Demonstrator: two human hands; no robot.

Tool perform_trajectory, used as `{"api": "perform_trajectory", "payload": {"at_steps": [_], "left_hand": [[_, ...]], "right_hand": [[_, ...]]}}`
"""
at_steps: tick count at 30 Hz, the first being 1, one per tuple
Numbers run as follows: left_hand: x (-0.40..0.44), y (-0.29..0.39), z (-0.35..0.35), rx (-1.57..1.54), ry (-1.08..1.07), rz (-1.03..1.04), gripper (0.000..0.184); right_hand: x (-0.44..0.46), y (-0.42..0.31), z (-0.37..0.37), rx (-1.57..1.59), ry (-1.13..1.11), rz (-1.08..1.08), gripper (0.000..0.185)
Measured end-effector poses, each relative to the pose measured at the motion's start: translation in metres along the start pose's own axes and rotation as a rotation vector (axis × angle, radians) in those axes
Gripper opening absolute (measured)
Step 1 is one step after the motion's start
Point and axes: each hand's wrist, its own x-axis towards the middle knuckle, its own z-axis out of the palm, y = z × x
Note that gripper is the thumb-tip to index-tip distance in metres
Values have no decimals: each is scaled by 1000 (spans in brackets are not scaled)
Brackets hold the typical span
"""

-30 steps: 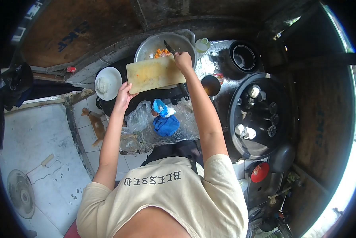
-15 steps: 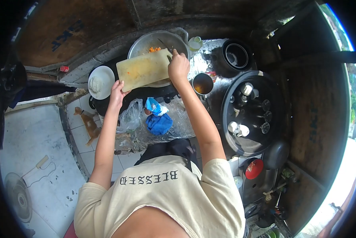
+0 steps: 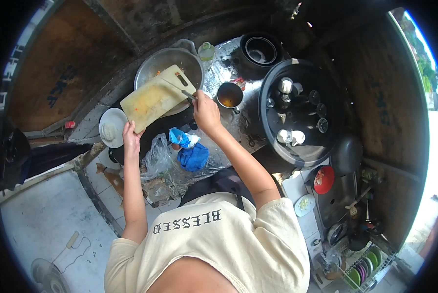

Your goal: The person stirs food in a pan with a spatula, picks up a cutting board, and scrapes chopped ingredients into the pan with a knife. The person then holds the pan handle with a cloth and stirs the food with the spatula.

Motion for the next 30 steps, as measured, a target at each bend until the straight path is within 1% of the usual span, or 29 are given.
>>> {"api": "perform_trajectory", "payload": {"at_steps": [2,3,4,5,7,8,11,12,13,15,18,21,22,25,26,27,28,29,30], "left_hand": [[-15,3,9,18,-88,9,23],[-24,4,15,22,-153,11,23],[-35,6,23,37,-214,9,24],[-41,2,27,33,-293,19,26],[-60,-1,44,79,-404,-17,27],[-69,-6,52,106,-465,-39,26],[-98,-25,81,172,-649,-89,26],[-114,-30,97,172,-682,-141,26],[-123,-43,107,203,-725,-133,29],[-149,-66,128,248,-801,-183,27],[-186,-111,157,249,-988,-324,23],[-241,-155,192,303,-1123,-313,23],[-259,-171,203,325,-1174,-299,23],[-318,-213,234,414,-1231,-423,25],[-339,-226,244,411,-1254,-429,25],[-360,-238,257,408,-1275,-438,25],[-382,-248,269,407,-1290,-452,26],[-404,-258,275,415,-1295,-470,26],[-424,-270,284,405,-1306,-473,27]], "right_hand": [[-18,9,-14,128,0,85,13],[-29,15,-23,190,17,139,12],[-40,24,-33,271,69,147,13],[-55,37,-40,203,157,116,14],[-88,60,-59,358,247,221,16],[-108,55,-81,552,269,387,16],[-175,92,-116,365,281,424,16],[-197,85,-134,649,345,561,20],[-221,91,-143,726,408,604,23],[-273,110,-158,618,529,565,24],[-347,123,-187,511,651,670,21],[-415,126,-216,114,816,726,20],[-434,115,-233,-168,838,753,22],[-486,82,-292,-479,1126,657,27],[-503,57,-324,-187,1187,560,28],[-521,31,-351,256,1260,395,34],[-537,-10,-386,537,1252,86,45],[-560,-50,-416,672,1163,-159,52],[-576,-85,-437,643,1143,-369,48]]}}
